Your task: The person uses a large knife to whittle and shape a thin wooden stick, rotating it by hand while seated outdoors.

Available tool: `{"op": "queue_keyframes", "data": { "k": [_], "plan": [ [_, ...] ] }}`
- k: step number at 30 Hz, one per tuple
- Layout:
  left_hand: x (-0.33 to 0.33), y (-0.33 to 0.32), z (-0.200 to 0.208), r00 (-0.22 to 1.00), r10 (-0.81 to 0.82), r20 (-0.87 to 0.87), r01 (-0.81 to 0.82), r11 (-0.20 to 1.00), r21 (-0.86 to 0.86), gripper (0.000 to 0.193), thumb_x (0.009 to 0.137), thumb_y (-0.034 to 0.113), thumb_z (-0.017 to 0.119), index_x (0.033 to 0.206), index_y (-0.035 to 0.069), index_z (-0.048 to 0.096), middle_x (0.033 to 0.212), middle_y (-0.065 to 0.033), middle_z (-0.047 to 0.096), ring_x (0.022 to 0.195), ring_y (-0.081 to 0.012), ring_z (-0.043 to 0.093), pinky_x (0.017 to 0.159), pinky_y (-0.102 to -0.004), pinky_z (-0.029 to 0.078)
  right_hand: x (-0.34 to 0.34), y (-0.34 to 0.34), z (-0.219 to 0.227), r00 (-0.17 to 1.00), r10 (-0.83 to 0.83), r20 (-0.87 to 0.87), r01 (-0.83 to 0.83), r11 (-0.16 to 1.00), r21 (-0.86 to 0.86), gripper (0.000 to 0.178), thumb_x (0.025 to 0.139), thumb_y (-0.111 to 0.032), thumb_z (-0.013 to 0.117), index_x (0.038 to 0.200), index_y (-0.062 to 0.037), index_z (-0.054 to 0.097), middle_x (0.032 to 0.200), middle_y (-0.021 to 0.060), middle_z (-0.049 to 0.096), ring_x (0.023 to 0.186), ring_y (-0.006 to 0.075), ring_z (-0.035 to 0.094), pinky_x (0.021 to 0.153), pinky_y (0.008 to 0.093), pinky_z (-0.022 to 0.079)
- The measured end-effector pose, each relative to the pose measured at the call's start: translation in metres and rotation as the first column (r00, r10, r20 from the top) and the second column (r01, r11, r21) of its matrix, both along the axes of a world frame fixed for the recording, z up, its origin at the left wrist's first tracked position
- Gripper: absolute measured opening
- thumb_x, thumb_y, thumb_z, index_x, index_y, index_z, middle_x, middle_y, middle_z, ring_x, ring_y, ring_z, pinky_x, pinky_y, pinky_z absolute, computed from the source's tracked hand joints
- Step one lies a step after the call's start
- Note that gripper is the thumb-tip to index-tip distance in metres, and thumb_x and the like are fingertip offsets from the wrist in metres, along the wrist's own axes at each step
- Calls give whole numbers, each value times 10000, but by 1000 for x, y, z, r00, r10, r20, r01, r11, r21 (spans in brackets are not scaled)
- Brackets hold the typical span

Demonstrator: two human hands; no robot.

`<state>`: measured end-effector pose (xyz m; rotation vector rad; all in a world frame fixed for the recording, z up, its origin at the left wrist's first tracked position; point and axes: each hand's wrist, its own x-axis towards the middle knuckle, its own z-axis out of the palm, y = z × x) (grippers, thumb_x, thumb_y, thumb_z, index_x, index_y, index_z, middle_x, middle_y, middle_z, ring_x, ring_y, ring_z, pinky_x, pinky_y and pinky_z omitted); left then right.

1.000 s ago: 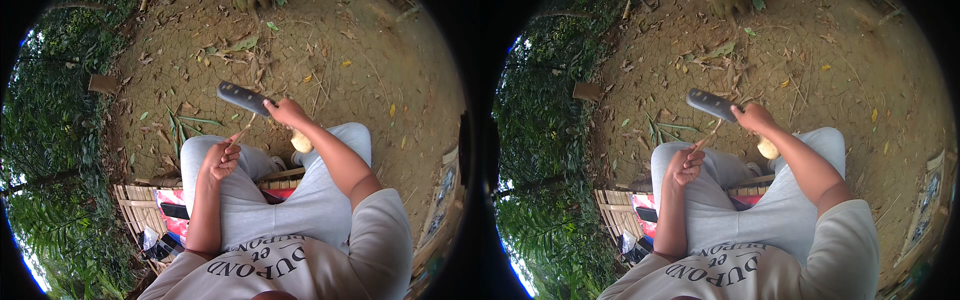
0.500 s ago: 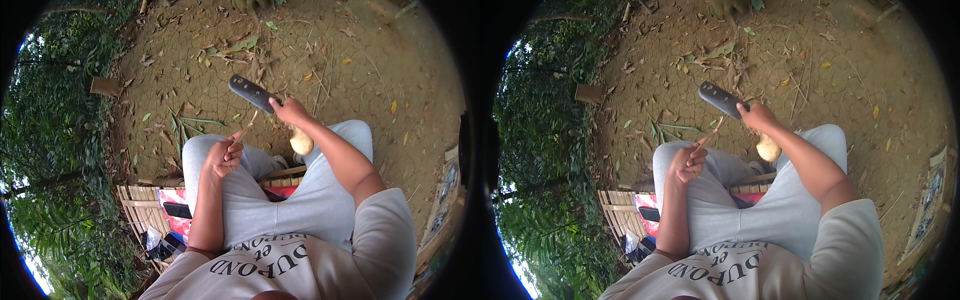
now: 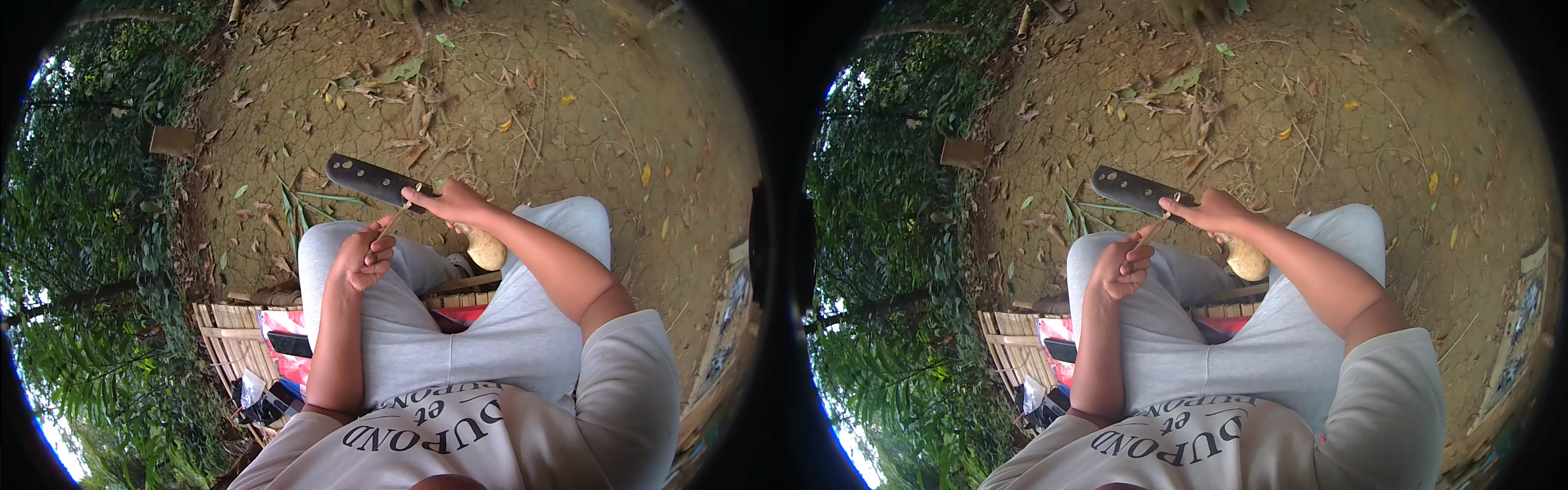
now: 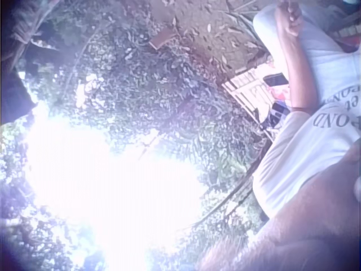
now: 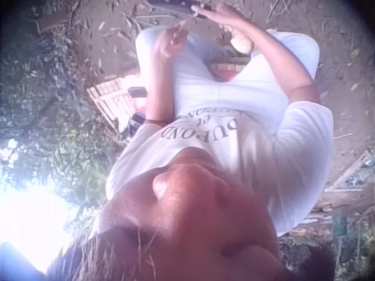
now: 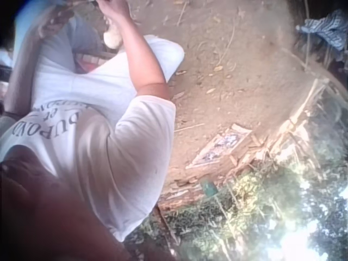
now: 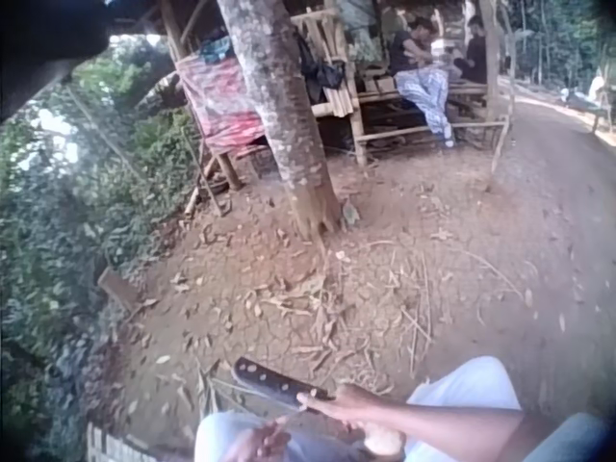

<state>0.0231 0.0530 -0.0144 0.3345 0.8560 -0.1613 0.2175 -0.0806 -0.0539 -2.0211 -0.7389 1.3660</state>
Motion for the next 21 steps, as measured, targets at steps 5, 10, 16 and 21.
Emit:
{"op": "queue_keyframes", "data": {
  "k": [5, 10, 16, 21],
  "plan": [
    [0, 0, 0, 999, -32, 6, 32, 999, 11, 315, 1028, 111, 246, 1219, 109, 496, 593, 50, 384, 387, -16, 294, 301, -156, 221, 1, 3, -23, 978, -131, -162, 117, 989, -95, 758, 875, -682, 535, 644, 38, 581, 485, 94, 522, 439, 203, 581, 402, 376, 462],
    [1, -3, 3, 999, -41, 4, 41, 998, 39, 305, 1032, 116, 247, 1215, 107, 491, 594, 51, 383, 388, -16, 299, 300, -152, 230, 3, 3, -20, 911, -156, -382, 134, 987, -84, 708, 884, -691, 516, 847, 10, 601, 554, 55, 490, 462, 165, 519, 390, 340, 428],
    [-1, -4, -1, 998, -58, 17, 57, 997, 58, 302, 1031, 111, 250, 1214, 111, 491, 600, 52, 379, 392, -18, 300, 301, -152, 237, 1, 3, -16, 864, -147, -481, 105, 988, -114, 651, 897, -715, 455, 809, -82, 583, 554, 16, 468, 447, 150, 489, 388, 323, 421],
    [0, -4, 2, 995, -86, 42, 83, 993, 79, 302, 1026, 91, 270, 1235, 108, 488, 607, 52, 379, 398, -16, 295, 302, -153, 236, 22, -3, -66, 422, -117, -899, 203, 979, -32, 660, 894, -756, 357, 669, -143, 459, 465, 17, 434, 376, 166, 463, 375, 332, 406]
  ]
}}
